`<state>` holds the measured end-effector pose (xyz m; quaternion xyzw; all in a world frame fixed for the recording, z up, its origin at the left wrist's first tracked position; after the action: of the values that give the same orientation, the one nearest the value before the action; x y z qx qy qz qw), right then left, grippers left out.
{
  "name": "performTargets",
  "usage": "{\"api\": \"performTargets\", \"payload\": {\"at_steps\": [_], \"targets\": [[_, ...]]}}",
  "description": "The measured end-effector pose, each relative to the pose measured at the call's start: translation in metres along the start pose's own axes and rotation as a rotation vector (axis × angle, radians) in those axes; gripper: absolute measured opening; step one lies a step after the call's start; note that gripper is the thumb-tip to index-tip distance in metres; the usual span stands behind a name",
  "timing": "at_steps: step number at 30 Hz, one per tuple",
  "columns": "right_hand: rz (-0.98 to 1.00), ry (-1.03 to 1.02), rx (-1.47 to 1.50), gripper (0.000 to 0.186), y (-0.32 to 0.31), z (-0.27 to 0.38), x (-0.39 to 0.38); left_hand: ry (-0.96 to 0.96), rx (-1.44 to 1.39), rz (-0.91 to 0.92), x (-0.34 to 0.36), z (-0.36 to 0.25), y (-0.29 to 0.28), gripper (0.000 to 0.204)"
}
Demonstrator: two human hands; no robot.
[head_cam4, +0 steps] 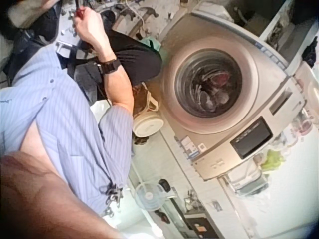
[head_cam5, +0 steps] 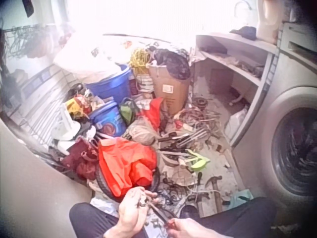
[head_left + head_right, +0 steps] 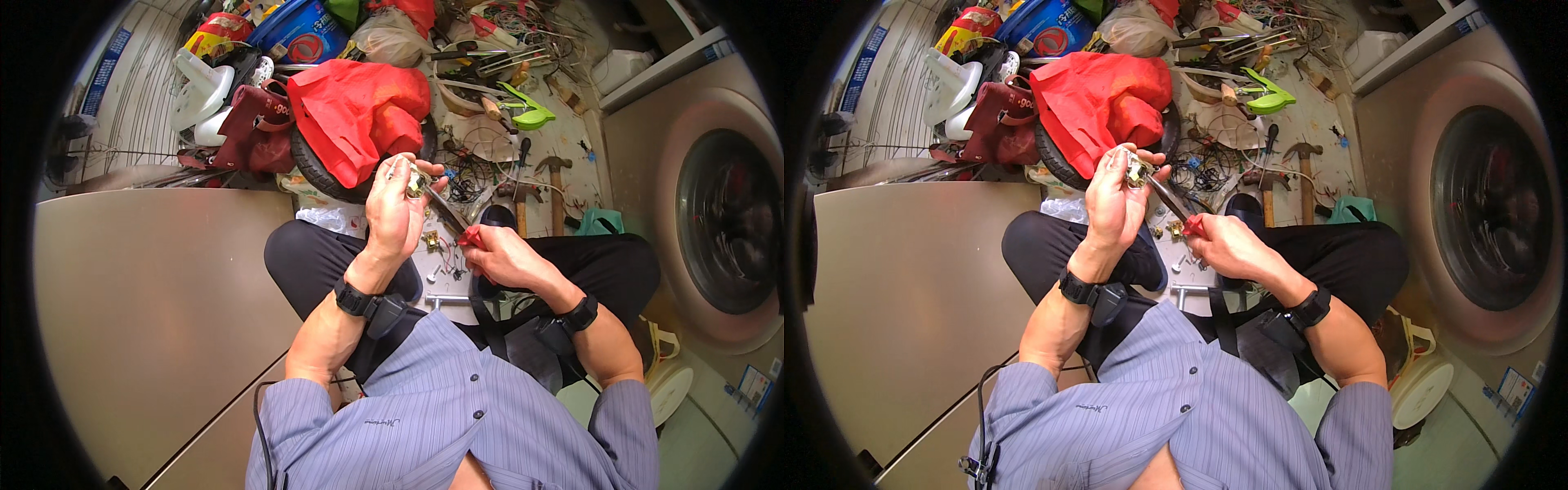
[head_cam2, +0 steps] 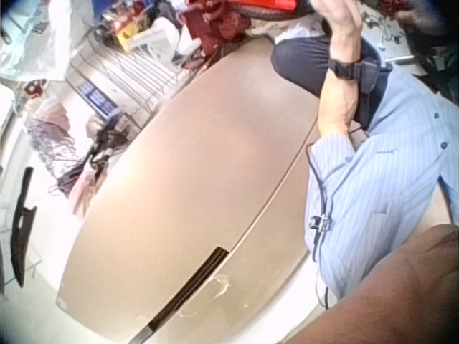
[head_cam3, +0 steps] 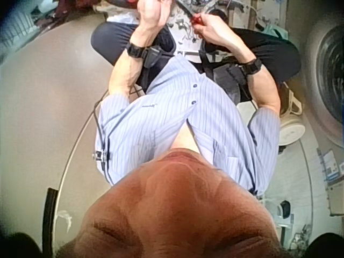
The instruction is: The person uses pliers and a hammer to manipulate a small circuit board and its plastic housing while sitting on the floor.
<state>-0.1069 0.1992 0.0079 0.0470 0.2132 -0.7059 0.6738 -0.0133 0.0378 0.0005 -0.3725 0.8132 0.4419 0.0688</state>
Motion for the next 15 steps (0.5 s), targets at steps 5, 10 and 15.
{"api": "performTargets", "payload": {"at_steps": [5,10,15], "targets": [[0.093,0.133,0.298,0.022,-0.002,0.010,-0.003,-0.026,-0.034,0.053,0.002,0.001,-0.003,0.023],[0.151,0.088,0.421,0.017,0.003,0.000,0.000,-0.012,-0.022,0.032,0.000,-0.001,0.002,0.019],[0.035,0.048,0.322,0.015,0.005,0.003,0.002,0.026,0.027,-0.025,0.001,0.002,0.001,0.016]]}}
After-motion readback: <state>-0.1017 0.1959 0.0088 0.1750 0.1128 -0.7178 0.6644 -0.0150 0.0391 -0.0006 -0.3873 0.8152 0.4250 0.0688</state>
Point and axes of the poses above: each hand's wrist, its own x-axis towards the middle knuckle, its own y-axis out of the palm, z = x × y, the point moved 4 cm from there along x, towards the middle knuckle, and after that the axes turned 12 degrees about -y, right-handed, at the moved point
